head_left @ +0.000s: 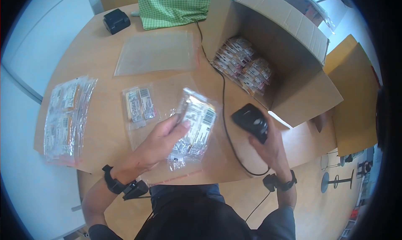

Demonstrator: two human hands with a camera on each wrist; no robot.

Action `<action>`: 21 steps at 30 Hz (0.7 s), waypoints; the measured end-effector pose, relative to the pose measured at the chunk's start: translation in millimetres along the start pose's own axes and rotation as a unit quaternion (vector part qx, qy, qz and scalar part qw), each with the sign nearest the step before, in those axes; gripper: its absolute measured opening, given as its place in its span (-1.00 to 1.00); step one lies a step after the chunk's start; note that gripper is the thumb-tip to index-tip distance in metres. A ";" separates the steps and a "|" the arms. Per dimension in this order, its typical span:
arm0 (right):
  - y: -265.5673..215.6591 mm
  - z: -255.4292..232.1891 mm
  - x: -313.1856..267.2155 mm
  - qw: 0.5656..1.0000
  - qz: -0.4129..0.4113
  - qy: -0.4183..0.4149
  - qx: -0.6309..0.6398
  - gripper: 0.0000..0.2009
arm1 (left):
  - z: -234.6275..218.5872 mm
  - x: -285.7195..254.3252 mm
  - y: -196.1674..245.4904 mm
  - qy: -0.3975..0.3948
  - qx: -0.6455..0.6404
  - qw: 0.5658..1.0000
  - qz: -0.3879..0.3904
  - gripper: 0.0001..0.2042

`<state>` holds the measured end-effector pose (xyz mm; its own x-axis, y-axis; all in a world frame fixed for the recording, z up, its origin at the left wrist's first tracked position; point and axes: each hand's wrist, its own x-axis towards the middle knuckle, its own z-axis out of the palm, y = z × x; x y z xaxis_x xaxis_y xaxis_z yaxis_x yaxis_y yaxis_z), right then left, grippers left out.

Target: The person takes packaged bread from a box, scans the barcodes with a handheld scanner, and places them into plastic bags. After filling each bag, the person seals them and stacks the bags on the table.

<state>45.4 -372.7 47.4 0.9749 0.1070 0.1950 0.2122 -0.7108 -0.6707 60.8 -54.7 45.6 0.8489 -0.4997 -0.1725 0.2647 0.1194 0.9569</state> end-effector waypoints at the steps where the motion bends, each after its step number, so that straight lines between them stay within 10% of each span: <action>1: 16.8 -1.9 2.1 1.000 0.023 0.005 -0.016 -0.29 | -2.0 -7.1 -5.1 0.062 -0.092 0.993 -0.034 -0.57; 8: 69.4 -10.6 -5.6 0.981 0.126 0.053 -0.141 -0.23 | 9.6 -31.5 -16.6 0.183 -0.263 0.947 -0.034 -0.63; 9: 64.6 -3.0 -17.3 0.937 0.007 0.157 -0.312 -0.07 | 10.8 -30.8 -19.9 0.193 -0.236 0.951 -0.051 -0.63; 12: -24.5 16.0 -36.4 0.983 -0.150 0.006 -0.106 0.13 | 22.7 -29.8 -20.1 0.137 -0.138 0.979 -0.064 -0.62; 16: -40.5 46.0 -29.7 0.939 -0.314 -0.055 -0.129 -0.35 | 46.1 -35.0 -8.2 -0.032 0.003 0.999 -0.021 -0.57; 18: -28.2 38.0 -34.8 0.956 -0.286 0.025 -0.057 -0.53 | 29.2 -33.1 -22.0 0.042 0.425 0.846 0.321 -0.51; 21: -7.5 23.9 -60.6 0.981 -0.122 0.152 0.019 -0.60 | -8.1 -43.2 -30.5 0.055 0.602 0.754 0.257 -0.42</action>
<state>-13.7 -357.2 23.5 0.8309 0.0552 0.5536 0.4451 -0.6630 -0.6020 19.7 -29.8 22.0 0.7485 -0.5705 0.3382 -0.6628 -0.6259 0.4111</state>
